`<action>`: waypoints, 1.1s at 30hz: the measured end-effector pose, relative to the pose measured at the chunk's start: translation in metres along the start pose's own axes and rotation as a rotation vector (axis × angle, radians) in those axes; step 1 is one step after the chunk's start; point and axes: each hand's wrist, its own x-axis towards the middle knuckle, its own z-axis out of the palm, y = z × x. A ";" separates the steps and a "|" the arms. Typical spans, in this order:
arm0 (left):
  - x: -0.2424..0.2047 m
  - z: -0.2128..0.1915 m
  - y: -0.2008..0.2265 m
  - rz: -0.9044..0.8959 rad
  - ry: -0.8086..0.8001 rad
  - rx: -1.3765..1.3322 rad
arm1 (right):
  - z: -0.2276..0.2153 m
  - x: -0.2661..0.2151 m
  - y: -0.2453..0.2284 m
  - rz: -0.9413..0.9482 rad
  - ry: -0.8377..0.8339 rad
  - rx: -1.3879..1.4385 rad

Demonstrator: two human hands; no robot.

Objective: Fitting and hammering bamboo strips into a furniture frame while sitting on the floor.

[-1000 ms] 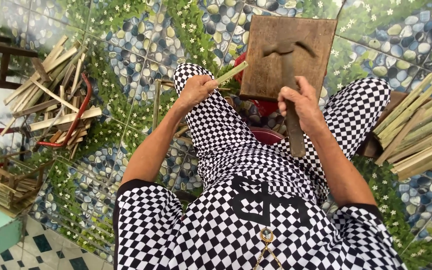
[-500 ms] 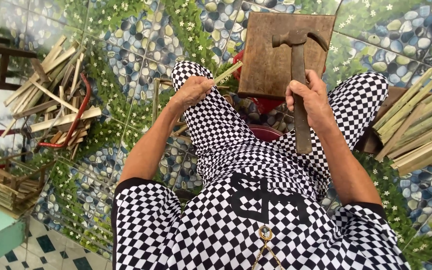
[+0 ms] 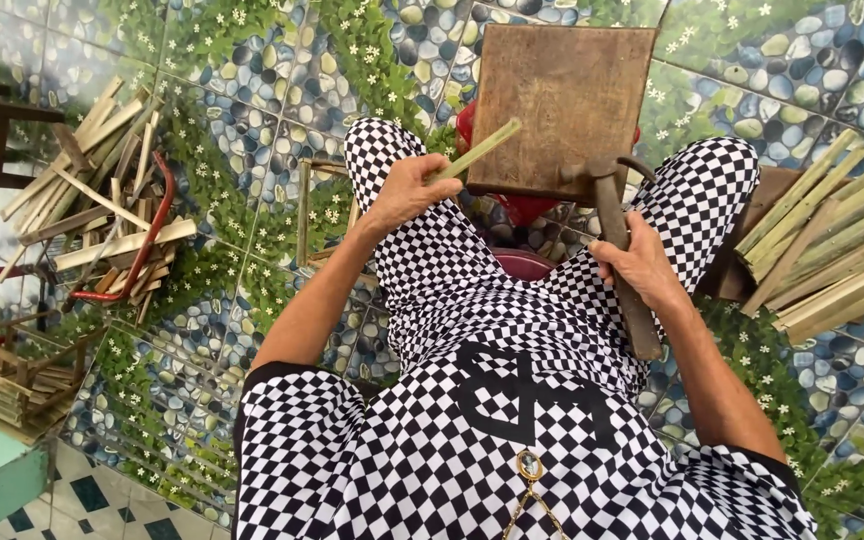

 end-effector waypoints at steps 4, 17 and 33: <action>-0.019 0.037 0.067 0.000 -0.077 -0.220 | 0.012 0.003 -0.002 0.015 -0.017 -0.060; -0.041 0.043 0.086 -0.008 -0.178 -0.300 | -0.002 0.013 0.015 -0.251 0.024 -0.544; -0.049 0.067 0.087 0.317 -0.056 -0.006 | 0.093 -0.001 -0.109 -0.603 -0.069 0.253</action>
